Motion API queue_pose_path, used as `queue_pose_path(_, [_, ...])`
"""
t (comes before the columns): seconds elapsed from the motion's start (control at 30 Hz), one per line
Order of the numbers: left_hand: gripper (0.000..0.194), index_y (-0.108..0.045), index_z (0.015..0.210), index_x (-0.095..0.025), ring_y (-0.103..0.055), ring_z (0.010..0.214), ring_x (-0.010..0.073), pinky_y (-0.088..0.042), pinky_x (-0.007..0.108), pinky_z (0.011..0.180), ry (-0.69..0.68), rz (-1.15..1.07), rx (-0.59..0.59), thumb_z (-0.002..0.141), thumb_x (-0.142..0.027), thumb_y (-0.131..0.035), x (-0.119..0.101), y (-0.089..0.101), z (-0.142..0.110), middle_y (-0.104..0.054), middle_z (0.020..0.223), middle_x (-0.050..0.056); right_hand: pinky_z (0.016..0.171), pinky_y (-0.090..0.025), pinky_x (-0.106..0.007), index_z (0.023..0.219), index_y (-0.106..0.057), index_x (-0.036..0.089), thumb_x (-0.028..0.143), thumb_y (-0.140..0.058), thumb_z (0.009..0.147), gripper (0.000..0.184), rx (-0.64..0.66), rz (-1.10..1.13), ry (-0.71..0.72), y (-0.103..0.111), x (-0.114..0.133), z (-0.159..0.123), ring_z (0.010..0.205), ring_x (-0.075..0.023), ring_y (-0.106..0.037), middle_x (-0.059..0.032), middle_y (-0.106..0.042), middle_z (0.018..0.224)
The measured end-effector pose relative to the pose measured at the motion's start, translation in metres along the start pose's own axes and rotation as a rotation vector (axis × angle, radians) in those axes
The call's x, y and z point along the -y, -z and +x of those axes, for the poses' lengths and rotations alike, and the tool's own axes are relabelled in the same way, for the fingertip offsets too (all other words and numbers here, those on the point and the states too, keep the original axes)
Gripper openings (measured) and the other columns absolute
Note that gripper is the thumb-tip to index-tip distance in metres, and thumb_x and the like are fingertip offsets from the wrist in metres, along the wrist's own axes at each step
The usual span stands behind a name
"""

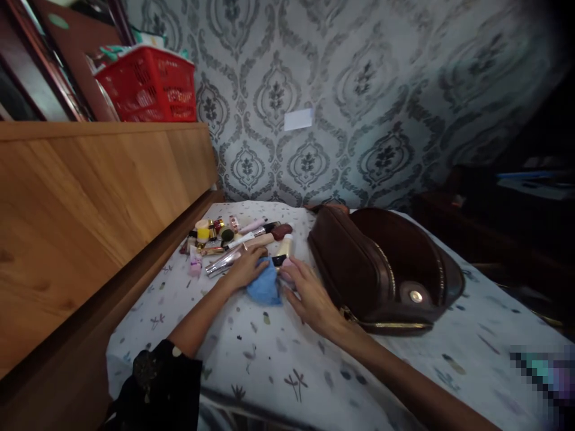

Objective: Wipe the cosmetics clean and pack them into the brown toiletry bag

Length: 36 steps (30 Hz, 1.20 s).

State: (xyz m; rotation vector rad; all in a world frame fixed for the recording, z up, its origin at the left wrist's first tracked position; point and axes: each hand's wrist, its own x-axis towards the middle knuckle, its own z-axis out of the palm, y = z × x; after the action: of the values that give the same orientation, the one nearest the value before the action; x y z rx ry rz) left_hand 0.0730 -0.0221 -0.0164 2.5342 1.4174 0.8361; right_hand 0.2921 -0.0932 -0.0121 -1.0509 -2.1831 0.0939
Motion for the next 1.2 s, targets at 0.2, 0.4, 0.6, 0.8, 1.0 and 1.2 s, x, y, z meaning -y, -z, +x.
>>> queue_pose_path(0.2, [0.033,-0.059,0.127,-0.021,-0.061,0.120,0.0220,-0.049,0.039,0.105,0.029,0.006,-0.049,0.098,-0.020,-0.044,0.015,0.016,0.004,-0.067,0.128,0.009,0.108,-0.041,-0.057,0.127,-0.060,0.015,0.015,-0.051,0.084,0.044,-0.066,-0.194,-0.093,-0.053,-0.024,0.010,0.133,-0.0371,-0.046,-0.0210,-0.051,0.143])
queue_pose_path(0.4, [0.027,-0.065,0.116,-0.012,-0.055,0.122,0.0281,-0.043,0.044,0.107,0.216,0.189,-0.039,0.097,-0.019,-0.047,0.038,0.018,0.053,-0.064,0.122,0.016,0.111,-0.038,-0.056,0.134,-0.055,0.015,0.014,-0.047,0.087,0.048,-0.130,-0.146,-0.078,-0.058,-0.028,0.003,0.135,-0.0348,-0.046,-0.0205,-0.050,0.145])
queue_pose_path(0.6, [0.031,-0.064,0.118,-0.014,-0.059,0.119,0.0268,-0.047,0.051,0.103,0.395,0.349,0.082,0.096,-0.036,-0.059,0.040,0.000,0.091,-0.062,0.127,0.012,0.111,-0.043,-0.050,0.145,-0.043,0.015,0.025,-0.054,0.089,0.058,-0.195,0.061,-0.299,-0.062,-0.038,-0.001,0.136,-0.0322,-0.047,-0.0201,-0.048,0.145])
queue_pose_path(0.8, [0.033,-0.067,0.114,-0.016,-0.066,0.113,0.0339,-0.047,0.040,0.094,0.467,0.402,0.184,0.097,-0.040,-0.051,0.042,0.000,0.103,-0.073,0.114,0.018,0.105,-0.049,-0.047,0.144,-0.044,0.019,0.018,-0.061,0.080,0.065,-0.227,0.268,-0.341,-0.067,-0.044,-0.001,0.121,-0.0288,-0.058,-0.0142,-0.060,0.129])
queue_pose_path(1.0, [0.032,-0.061,0.113,-0.018,-0.069,0.105,0.0308,-0.047,0.032,0.079,0.487,0.410,0.142,0.095,-0.043,-0.053,0.042,0.001,0.103,-0.073,0.113,0.017,0.107,-0.047,-0.049,0.143,-0.044,0.020,0.015,-0.062,0.078,0.067,-0.282,0.380,-0.356,-0.066,-0.045,0.000,0.122,-0.0295,-0.057,-0.0143,-0.059,0.132])
queue_pose_path(1.2, [0.023,-0.059,0.099,-0.020,-0.068,0.088,0.0213,-0.044,0.027,0.068,0.428,0.342,0.083,0.095,-0.041,-0.053,0.049,0.000,0.102,-0.073,0.096,0.007,0.109,-0.046,-0.049,0.142,-0.044,0.021,0.020,-0.057,0.084,0.059,-0.331,0.381,-0.401,-0.063,-0.047,0.002,0.124,-0.0282,-0.056,-0.0129,-0.057,0.130])
